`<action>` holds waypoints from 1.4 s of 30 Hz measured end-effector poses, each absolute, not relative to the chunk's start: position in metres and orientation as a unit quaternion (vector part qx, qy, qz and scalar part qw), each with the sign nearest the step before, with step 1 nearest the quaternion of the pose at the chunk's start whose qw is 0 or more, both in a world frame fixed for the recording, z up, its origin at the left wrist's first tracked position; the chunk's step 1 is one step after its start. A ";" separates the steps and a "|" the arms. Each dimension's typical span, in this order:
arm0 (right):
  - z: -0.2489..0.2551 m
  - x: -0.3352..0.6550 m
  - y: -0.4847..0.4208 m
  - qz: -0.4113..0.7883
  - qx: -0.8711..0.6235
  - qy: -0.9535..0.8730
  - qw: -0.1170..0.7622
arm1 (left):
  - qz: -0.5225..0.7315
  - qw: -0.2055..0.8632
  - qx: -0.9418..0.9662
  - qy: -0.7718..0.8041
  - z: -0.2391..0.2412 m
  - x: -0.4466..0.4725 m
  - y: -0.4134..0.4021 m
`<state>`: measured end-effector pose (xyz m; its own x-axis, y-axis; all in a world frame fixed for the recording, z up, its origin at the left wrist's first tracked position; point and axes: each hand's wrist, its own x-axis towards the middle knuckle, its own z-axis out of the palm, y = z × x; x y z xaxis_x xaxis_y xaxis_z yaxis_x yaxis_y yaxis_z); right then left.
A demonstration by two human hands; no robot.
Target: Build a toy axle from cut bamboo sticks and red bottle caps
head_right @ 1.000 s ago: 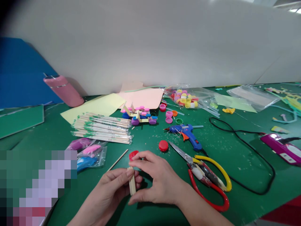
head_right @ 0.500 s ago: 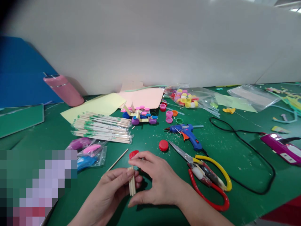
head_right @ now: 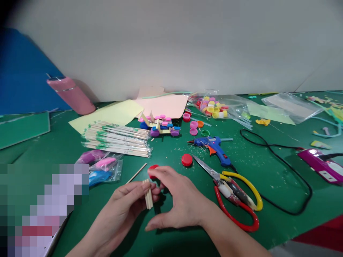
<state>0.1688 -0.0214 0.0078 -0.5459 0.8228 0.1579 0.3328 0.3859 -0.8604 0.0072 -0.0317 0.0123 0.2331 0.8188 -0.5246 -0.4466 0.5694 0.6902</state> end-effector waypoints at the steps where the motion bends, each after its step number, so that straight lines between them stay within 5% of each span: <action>1: 0.008 0.169 -0.022 0.415 -0.385 -0.761 0.318 | 0.426 0.752 0.203 0.460 0.013 0.007 -0.031; 5: 0.008 0.170 -0.023 0.418 -0.437 -0.700 0.381 | 0.460 0.723 0.220 0.467 0.016 0.006 -0.032; 18: 0.007 0.144 -0.028 0.608 -0.395 -0.590 0.355 | 0.495 0.678 0.280 0.466 0.009 0.012 -0.039; 42: 0.000 0.148 -0.024 0.700 -0.401 -0.488 0.332 | 0.479 0.710 0.253 0.449 0.011 0.015 -0.038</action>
